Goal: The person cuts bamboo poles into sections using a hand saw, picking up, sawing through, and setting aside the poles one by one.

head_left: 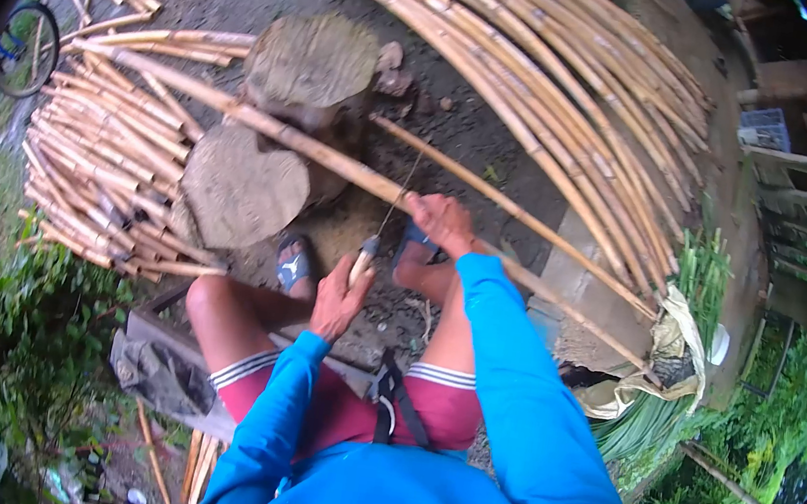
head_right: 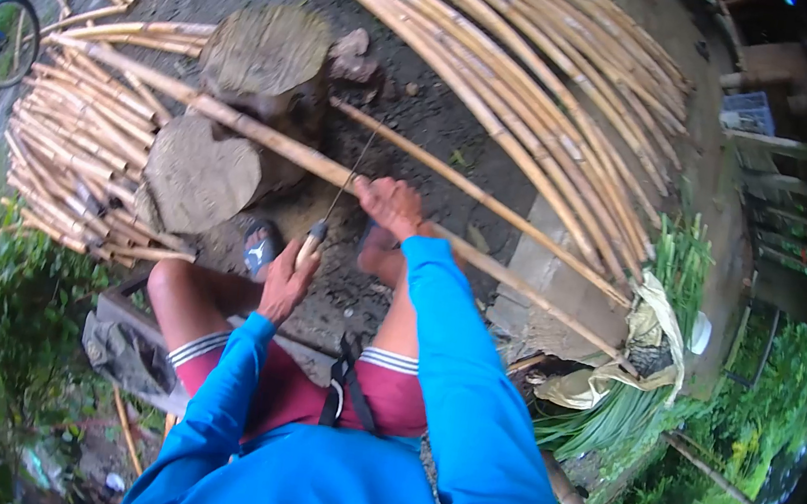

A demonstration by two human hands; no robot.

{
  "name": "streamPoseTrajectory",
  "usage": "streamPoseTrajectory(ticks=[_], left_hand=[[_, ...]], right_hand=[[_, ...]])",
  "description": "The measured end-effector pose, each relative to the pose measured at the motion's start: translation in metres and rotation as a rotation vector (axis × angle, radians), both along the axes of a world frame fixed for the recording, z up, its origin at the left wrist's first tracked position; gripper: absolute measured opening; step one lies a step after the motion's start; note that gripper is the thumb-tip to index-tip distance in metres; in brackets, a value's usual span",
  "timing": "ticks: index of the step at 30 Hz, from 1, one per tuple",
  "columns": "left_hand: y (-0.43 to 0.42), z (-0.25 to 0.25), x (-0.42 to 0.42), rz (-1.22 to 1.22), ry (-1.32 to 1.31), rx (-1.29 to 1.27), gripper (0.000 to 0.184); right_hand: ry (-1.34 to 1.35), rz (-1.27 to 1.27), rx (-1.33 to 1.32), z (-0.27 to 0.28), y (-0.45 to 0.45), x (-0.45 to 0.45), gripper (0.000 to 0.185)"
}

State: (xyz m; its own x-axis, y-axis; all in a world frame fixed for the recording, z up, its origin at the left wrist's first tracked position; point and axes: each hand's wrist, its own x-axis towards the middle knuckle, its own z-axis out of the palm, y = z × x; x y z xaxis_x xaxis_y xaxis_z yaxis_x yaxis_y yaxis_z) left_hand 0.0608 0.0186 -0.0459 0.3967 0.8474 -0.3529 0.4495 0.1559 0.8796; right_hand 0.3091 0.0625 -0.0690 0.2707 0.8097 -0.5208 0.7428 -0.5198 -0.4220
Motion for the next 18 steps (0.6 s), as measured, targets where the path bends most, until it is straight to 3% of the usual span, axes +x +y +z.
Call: streamPoseTrajectory(ticks=[4,8,11,13,14,16,18], left_hand=[[-0.003,-0.012,0.008,-0.090,0.055,0.059,0.037],[-0.002,-0.010,0.010,-0.052,0.013,-0.111,0.035],[-0.002,-0.005,0.005,-0.033,-0.032,-0.046,0.035],[0.003,0.005,0.005,-0.082,0.084,-0.131,0.036],[0.000,-0.024,-0.001,-0.087,0.091,-0.088,0.034],[0.003,0.000,0.005,0.037,-0.075,-0.464,0.031],[0.004,-0.002,0.003,0.079,-0.168,-0.547,0.029]], right_hand=[[0.057,-0.002,0.126,0.005,-0.006,-0.001,0.063],[-0.005,-0.010,0.174,0.017,-0.007,-0.005,0.056],[0.020,-0.005,0.172,0.011,-0.007,-0.002,0.058],[0.047,0.009,0.121,0.008,-0.006,0.000,0.064],[0.062,0.009,0.126,0.006,-0.007,0.000,0.064],[0.042,-0.008,0.130,0.002,-0.006,0.001,0.064],[0.078,0.014,0.046,0.005,-0.004,0.005,0.069]])
